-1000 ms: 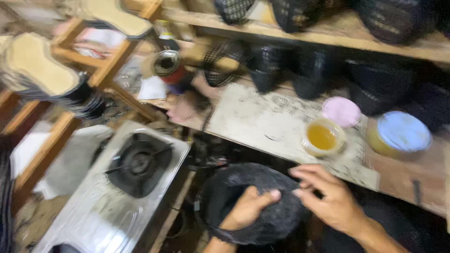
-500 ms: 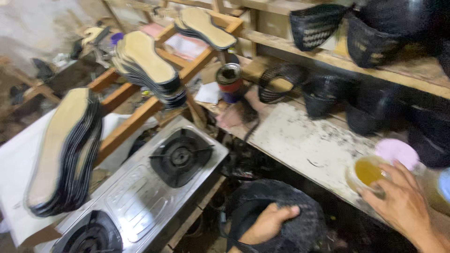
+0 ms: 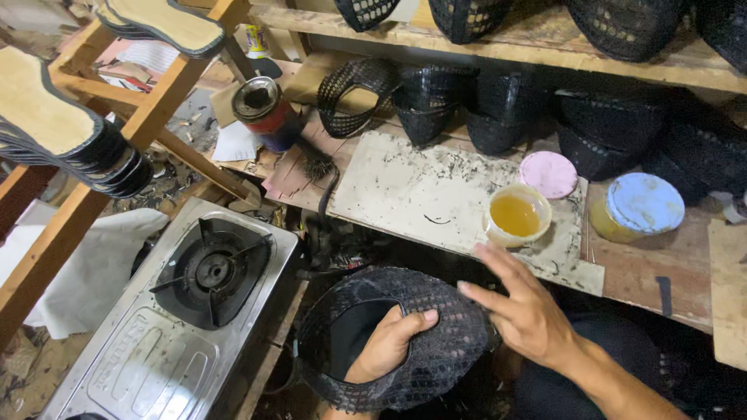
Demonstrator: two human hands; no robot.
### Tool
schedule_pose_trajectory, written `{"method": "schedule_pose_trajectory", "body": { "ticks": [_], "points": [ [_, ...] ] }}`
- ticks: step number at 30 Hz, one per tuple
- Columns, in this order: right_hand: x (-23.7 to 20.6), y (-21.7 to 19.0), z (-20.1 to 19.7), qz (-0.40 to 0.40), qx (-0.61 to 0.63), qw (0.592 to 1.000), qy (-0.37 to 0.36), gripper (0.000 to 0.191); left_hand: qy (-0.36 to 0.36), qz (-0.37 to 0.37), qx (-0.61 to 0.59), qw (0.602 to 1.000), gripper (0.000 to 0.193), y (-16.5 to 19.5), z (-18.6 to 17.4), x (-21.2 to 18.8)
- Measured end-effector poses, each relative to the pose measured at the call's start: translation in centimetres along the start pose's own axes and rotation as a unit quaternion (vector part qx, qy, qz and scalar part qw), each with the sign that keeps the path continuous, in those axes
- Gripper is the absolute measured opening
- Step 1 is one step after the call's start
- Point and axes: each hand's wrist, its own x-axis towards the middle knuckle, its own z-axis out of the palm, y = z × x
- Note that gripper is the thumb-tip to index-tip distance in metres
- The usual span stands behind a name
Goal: The person repeatedly dips fingers into a small container of yellow liquid and rubs it onto the surface of a black mesh shoe upper held in the other hand. The person turns the upper over to treat different areas and then places it on a nearby pile of similar uppers.
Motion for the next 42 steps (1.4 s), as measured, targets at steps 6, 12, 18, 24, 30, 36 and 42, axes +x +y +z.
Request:
{"method": "schedule_pose_trajectory", "body": {
  "ticks": [6,12,18,24,30,36,42],
  "points": [
    [-0.3,0.3,0.1,-0.006,0.014,1.000,-0.018,0.063,-0.058,-0.005,0.041,0.997,0.034,-0.6,-0.2,0.0],
    [0.3,-0.1,-0.1,-0.025,0.032,0.999,0.011,0.059,-0.057,-0.014,0.044,0.997,0.035,-0.5,-0.6,0.0],
    [0.7,1.3,0.0,0.027,-0.040,0.998,-0.039,0.046,0.016,0.033,0.062,0.997,0.029,-1.1,-0.8,-0.5],
    [1.3,6.5,-1.5,0.116,-0.183,0.976,-0.008,0.037,0.080,0.025,-0.010,0.996,0.028,-0.7,-1.6,-0.3],
    [2.4,8.7,-2.5,0.094,-0.133,0.987,-0.008,0.021,0.002,-0.023,-0.037,0.999,0.036,-1.0,-2.2,-0.5],
    [0.5,3.8,-0.2,0.127,0.256,0.949,-0.132,0.037,-0.022,-0.066,-0.042,0.997,0.042,-1.0,-1.7,0.0],
    [-1.5,2.7,1.4,0.122,0.486,0.858,-0.118,0.049,-0.033,-0.043,-0.065,0.996,0.044,-0.5,-1.3,-0.1]
  ]
}}
